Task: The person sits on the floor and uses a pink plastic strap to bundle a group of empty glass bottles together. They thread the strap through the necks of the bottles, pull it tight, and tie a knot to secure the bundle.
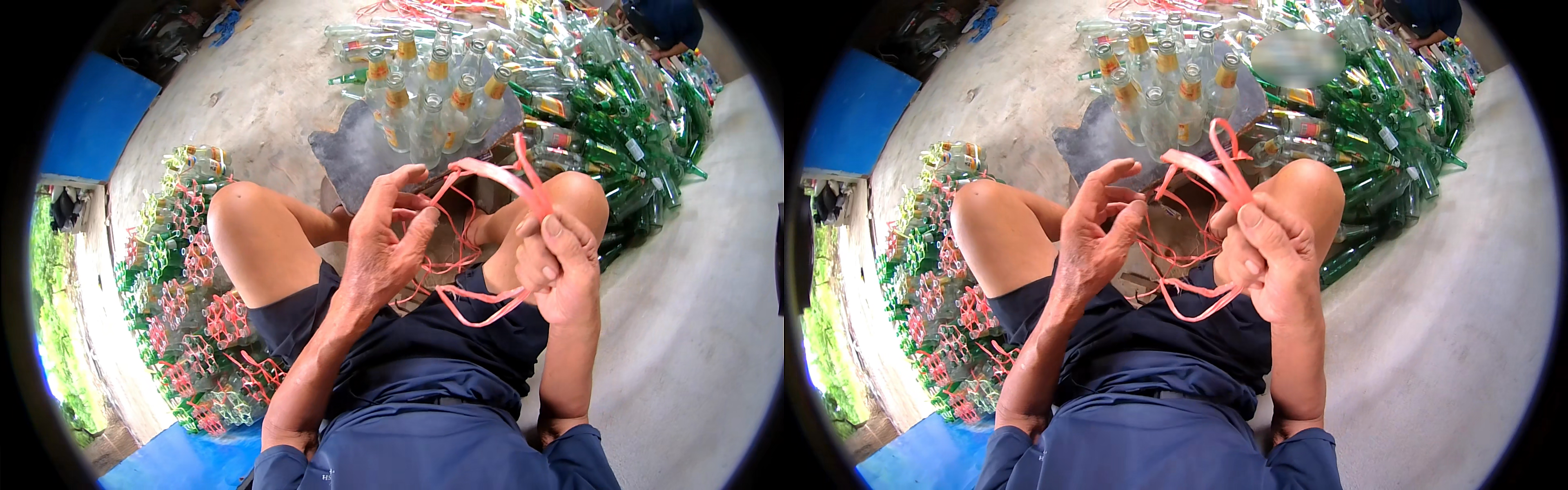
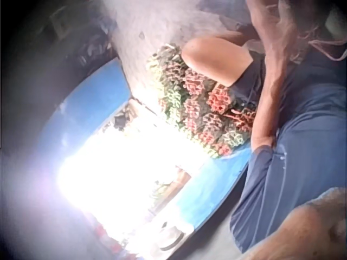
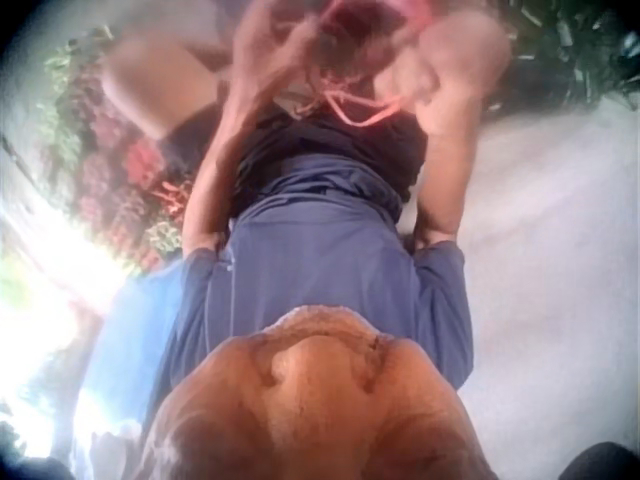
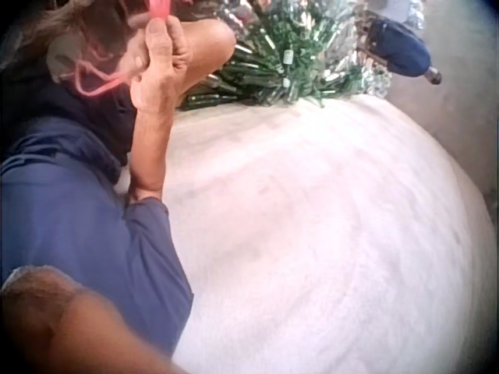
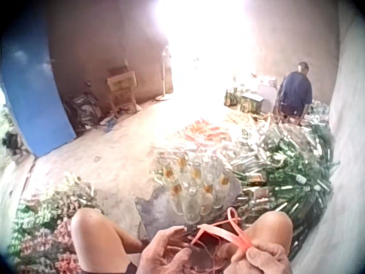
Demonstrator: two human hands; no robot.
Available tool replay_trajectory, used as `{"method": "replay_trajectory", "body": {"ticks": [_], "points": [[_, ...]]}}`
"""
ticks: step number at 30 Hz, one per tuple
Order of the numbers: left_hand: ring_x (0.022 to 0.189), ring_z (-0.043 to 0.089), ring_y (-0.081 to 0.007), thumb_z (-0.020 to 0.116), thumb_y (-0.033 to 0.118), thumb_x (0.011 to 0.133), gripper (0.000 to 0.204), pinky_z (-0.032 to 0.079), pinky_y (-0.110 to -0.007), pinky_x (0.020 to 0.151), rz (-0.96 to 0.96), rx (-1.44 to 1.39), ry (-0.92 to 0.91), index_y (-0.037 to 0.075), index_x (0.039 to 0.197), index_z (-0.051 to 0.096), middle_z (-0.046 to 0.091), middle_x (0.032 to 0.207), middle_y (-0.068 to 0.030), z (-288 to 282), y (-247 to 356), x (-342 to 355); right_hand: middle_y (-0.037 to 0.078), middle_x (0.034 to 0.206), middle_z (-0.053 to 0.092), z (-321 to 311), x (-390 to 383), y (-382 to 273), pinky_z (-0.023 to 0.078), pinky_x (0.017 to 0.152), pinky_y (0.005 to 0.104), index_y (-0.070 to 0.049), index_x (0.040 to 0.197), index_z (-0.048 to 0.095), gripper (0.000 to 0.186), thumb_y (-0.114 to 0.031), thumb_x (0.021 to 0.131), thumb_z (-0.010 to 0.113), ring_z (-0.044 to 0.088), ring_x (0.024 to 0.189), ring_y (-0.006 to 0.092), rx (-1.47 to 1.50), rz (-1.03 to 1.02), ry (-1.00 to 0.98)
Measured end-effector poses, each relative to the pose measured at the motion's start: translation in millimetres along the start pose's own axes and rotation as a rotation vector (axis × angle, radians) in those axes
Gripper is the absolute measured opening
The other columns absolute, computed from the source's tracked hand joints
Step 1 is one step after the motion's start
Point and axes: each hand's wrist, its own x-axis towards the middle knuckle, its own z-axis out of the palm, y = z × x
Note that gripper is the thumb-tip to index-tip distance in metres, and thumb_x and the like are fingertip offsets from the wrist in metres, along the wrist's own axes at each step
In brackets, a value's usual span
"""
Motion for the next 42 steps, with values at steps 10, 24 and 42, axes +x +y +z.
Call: {"method": "replay_trajectory", "body": {"ticks": [10, 24, 42], "points": [[0.074, 0.06, -0.0066, 0.056, 0.006, 0.108, 0.02, 0.05, -0.023, 0.065, 0.159, 0.127, -0.063, -0.002, 0.124, 0.063, 0.064, 0.094, -0.0032, 8.4, -25.6, 2.5, -0.007, 0.068, 0.049, 7.1, -10.0, 10.6, 0.029, 0.048, 0.0192, 0.003, 0.108, 0.069, 0.025, -0.017, 0.11, 0.055, 0.04, 0.057, 0.0005, -0.084, 0.259, -0.053], [0.071, 0.051, -0.0045, 0.063, 0.013, 0.105, 0.016, 0.043, -0.022, 0.065, -0.078, 0.209, -0.159, 0.0, 0.107, 0.071, 0.058, 0.08, 0.0038, -39.8, 4.4, -41.0, -0.003, 0.07, 0.055, -10.5, 0.6, 32.2, 0.039, 0.046, 0.0205, 0.002, 0.111, 0.069, 0.03, -0.023, 0.112, 0.052, 0.045, 0.051, 0.0026, -0.486, 0.026, 0.089], [0.074, 0.055, -0.0096, 0.063, 0.019, 0.107, 0.025, 0.046, -0.024, 0.068, 0.167, -0.092, 0.213, -0.005, 0.11, 0.067, 0.057, 0.09, -0.0041, -72.0, 60.8, -44.6, 0.016, 0.084, 0.061, -12.4, 15.3, 62.9, 0.052, 0.071, 0.0409, -0.002, 0.095, 0.061, 0.024, -0.022, 0.106, 0.058, 0.063, 0.075, 0.0285, -1.042, -0.057, 0.002]]}}
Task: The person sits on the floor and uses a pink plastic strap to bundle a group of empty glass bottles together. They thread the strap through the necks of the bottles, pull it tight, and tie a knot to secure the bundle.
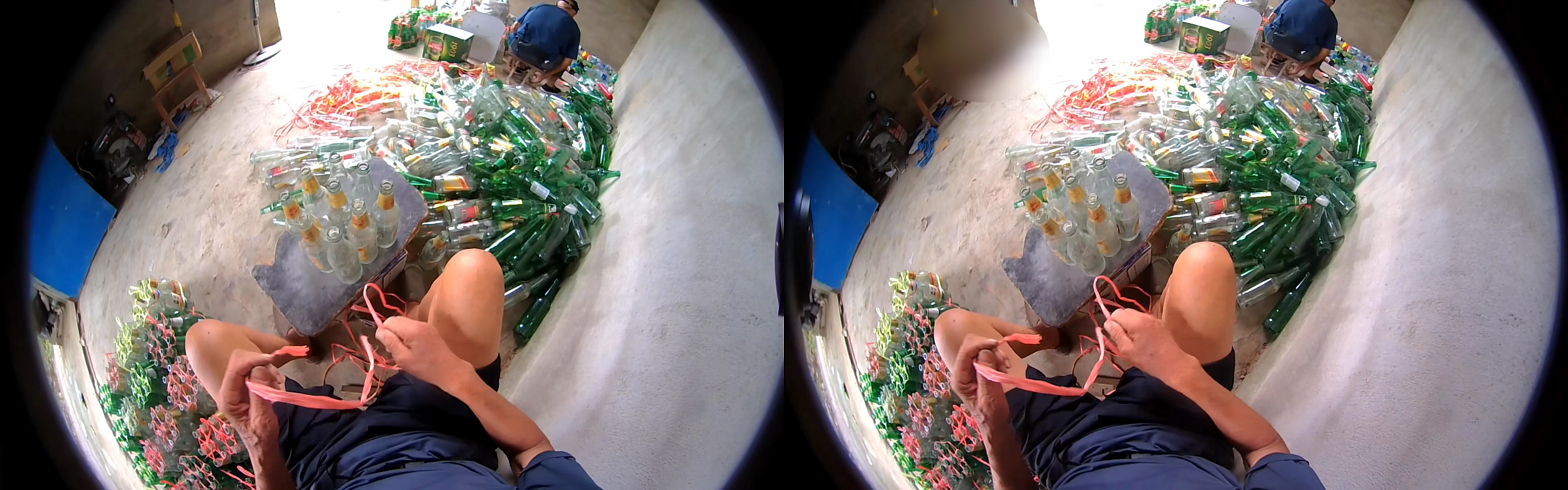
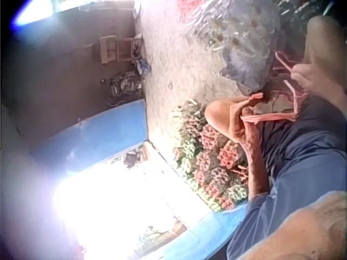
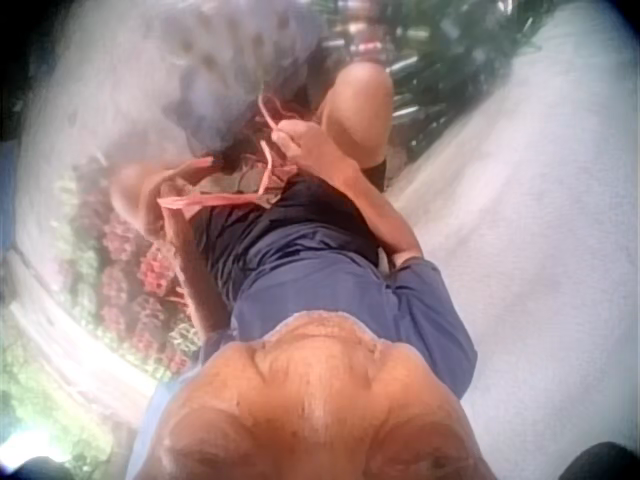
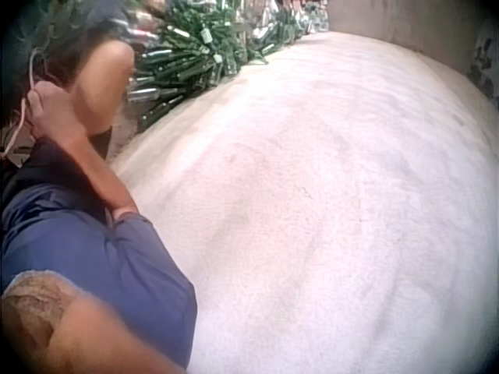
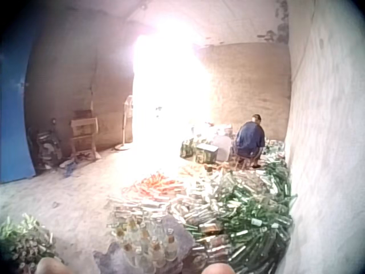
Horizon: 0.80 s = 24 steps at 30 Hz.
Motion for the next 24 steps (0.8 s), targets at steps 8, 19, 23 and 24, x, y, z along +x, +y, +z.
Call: {"method": "replay_trajectory", "body": {"ticks": [8, 19, 23, 24], "points": [[0.086, 0.06, -0.0162, 0.058, 0.008, 0.103, 0.014, 0.049, -0.028, 0.075, 0.306, 0.115, 0.044, -0.002, 0.109, 0.066, 0.062, 0.096, -0.0115, 12.1, 12.1, 15.1, 0.019, 0.098, 0.067, 55.3, -12.0, 28.4, 0.059, 0.078, 0.0507, -0.002, 0.1, 0.068, 0.027, -0.028, 0.095, 0.068, 0.072, 0.09, 0.0378, -0.68, -0.1, -0.33], [0.104, 0.066, -0.0257, 0.051, 0.007, 0.096, 0.027, 0.052, -0.037, 0.09, 0.204, 0.2, -0.141, -0.002, 0.114, 0.069, 0.068, 0.107, -0.0177, 15.7, 23.5, 1.2, 0.019, 0.104, 0.065, 69.2, -7.5, 23.4, 0.061, 0.073, 0.0448, -0.001, 0.111, 0.064, 0.03, -0.019, 0.09, 0.072, 0.074, 0.091, 0.0357, -0.632, -0.158, -0.218], [0.109, 0.065, -0.0286, 0.049, 0.022, 0.099, 0.038, 0.052, -0.038, 0.093, 0.2, 0.1, -0.224, -0.004, 0.118, 0.069, 0.067, 0.115, -0.0218, 20.9, 24.6, 4.4, 0.02, 0.107, 0.066, 76.6, -6.1, 29.3, 0.061, 0.077, 0.048, 0.0, 0.114, 0.063, 0.033, -0.018, 0.088, 0.071, 0.073, 0.098, 0.0386, -0.762, -0.081, -0.374], [0.11, 0.065, -0.029, 0.049, 0.023, 0.099, 0.039, 0.051, -0.038, 0.093, 0.174, 0.082, -0.251, -0.005, 0.118, 0.069, 0.066, 0.115, -0.0223, 20.2, 23.0, 4.2, 0.02, 0.108, 0.066, 77.9, -6.1, 31.1, 0.061, 0.078, 0.0488, 0.0, 0.115, 0.063, 0.032, -0.017, 0.088, 0.071, 0.072, 0.099, 0.0393, -0.688, -0.107, -0.378]]}}
